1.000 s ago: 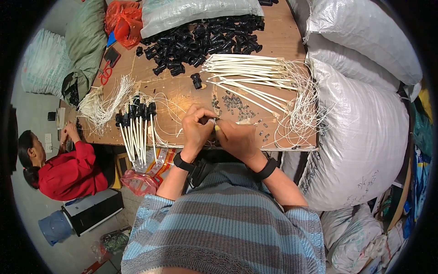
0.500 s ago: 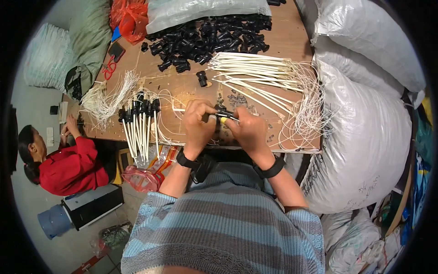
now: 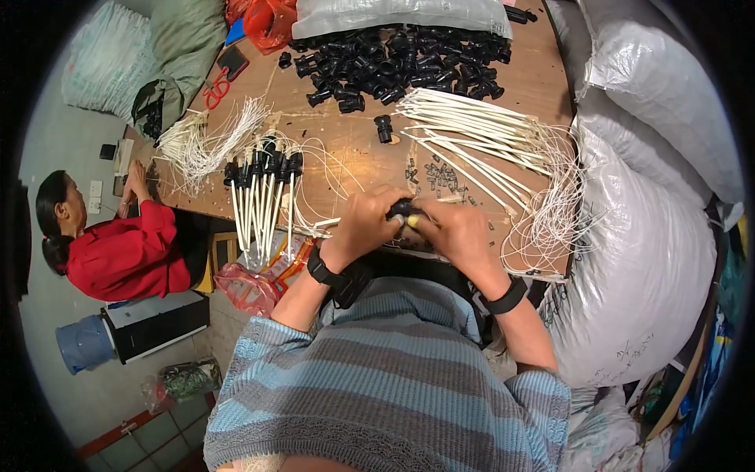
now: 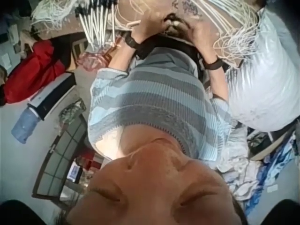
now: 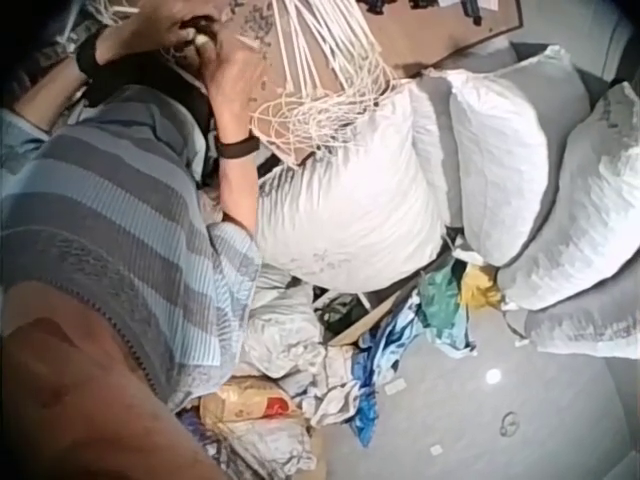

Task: The person assembles components by hand, picking up a black plastic part and a white wire, threading the wire through the part, and sliding a small metal sleeve onto the wire. They then use a yellow tool to press the sleeve into place before setting the completed assembly aside on the table.

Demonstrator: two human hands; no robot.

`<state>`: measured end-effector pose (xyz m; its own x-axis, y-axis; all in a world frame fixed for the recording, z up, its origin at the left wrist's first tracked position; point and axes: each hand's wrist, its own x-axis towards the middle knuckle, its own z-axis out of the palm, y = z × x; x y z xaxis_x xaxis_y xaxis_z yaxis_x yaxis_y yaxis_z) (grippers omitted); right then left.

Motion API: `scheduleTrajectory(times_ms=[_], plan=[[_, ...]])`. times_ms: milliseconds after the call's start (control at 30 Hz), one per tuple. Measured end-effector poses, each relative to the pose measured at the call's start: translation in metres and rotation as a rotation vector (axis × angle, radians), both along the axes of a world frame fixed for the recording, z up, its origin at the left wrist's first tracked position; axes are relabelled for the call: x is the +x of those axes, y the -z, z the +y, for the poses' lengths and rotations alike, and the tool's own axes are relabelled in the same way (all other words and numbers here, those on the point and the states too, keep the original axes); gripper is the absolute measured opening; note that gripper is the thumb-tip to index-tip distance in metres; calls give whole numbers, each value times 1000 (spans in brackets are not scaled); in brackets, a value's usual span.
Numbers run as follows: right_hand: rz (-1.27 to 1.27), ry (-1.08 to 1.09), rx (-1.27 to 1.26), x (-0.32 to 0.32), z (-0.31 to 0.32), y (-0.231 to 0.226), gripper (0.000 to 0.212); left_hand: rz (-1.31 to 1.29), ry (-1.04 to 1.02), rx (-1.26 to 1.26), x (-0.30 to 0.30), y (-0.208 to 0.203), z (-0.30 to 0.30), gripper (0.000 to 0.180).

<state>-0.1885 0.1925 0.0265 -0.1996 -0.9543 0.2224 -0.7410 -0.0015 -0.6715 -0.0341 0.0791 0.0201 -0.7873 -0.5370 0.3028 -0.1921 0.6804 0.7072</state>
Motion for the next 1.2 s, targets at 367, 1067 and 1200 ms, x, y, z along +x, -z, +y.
scheduleTrajectory(times_ms=[367,1067,1200], plan=[[-274,2,331,18,-20,5,24,-44,12,-243,21,-5,-2,22],[375,360,377,-76,-3,23,17,-33,-127,-235,-16,14,-101,41],[358,367,348,-65,1,20,12,-144,-118,-247,-34,34,-112,39]])
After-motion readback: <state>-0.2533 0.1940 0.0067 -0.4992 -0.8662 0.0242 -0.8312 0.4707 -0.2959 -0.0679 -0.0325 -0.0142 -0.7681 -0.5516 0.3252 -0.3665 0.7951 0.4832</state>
